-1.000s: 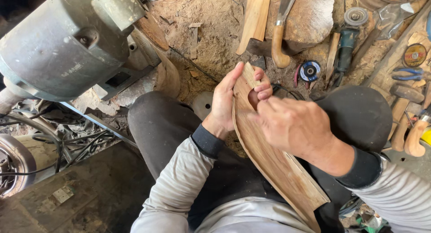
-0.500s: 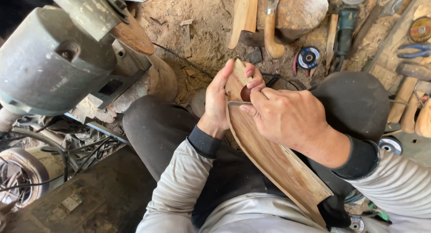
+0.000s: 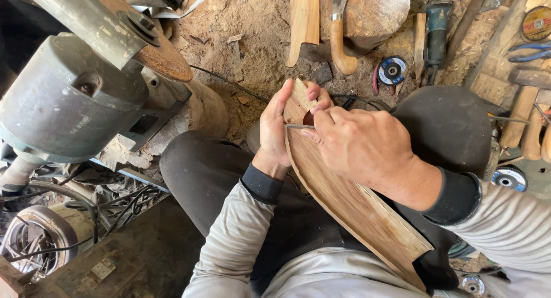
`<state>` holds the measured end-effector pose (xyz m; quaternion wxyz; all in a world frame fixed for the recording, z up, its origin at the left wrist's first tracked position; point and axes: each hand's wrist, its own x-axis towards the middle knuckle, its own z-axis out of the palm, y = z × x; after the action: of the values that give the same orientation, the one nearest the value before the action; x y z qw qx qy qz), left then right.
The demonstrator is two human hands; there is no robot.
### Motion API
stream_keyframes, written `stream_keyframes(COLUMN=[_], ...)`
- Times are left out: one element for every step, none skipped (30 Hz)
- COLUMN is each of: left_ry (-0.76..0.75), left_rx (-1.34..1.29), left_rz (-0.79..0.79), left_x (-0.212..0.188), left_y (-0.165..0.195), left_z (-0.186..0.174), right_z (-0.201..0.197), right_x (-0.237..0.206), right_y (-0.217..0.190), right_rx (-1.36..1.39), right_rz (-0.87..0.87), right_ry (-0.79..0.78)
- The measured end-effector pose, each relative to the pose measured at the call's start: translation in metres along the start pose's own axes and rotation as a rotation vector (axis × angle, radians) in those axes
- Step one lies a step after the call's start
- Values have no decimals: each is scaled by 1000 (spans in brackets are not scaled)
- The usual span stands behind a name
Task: The person uses an angle grinder to smooth the edge of a metal tool, then uses a chisel to carve and adjust a wooden sheath. They repeatedly test the fit of the tool into the sheath, making further adjustments with the chisel to ensure a snug fit.
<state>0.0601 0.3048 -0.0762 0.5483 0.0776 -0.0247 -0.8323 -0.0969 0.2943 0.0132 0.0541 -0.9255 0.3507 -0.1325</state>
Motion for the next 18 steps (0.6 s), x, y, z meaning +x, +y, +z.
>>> stream_keyframes(left_ry=[7,17,-1,-22,-44,-34,-20,-10,2,20,41,15,-8,-31,-28,-27,-25,-18], left_rx=[8,13,-10,-31,-52,-52,-54,-56,-47,-41,-39,-35,-27,-20,-10,1,15,1], left_rz=[3,7,-4,-14,-25,-13,-4,4,-7,-20,-31,-18,-10,-13,-12,1,16,4], left_x=[0,0,0,0,0,0,0,1,1,2,2,2,2,2,3,2,3,3], left_y=[0,-1,-1,-1,-1,-1,-1,-1,-1,-2,-2,-3,-3,-4,-4,-4,-4,-4], left_z=[0,0,0,0,1,1,1,1,2,2,2,2,2,3,3,3,4,4], right_z=[0,0,0,-1,-1,-1,-1,-2,-1,-1,-1,-1,-1,-1,-2,-2,-3,-4], right_x=[-1,-2,-3,-4,-5,-5,-6,-6,-6,-6,-6,-6,-6,-6,-7,-7,-7,-8], right_y=[0,0,0,0,0,0,0,0,0,0,1,1,0,0,0,-1,-1,-1], right_rx=[10,20,31,18,3,-10,19,45,65,50,36,24,15,4,-16,15,48,81], right_rz=[-4,-10,-22,-21,-21,-21,-23,-23,-24,8,39,62,41,32,23,30,34,45], right_ry=[10,16,26,-15,-54,-95,-73,-49,-22,-18,-19,-17,-21,-25,-26,-55,-81,-111])
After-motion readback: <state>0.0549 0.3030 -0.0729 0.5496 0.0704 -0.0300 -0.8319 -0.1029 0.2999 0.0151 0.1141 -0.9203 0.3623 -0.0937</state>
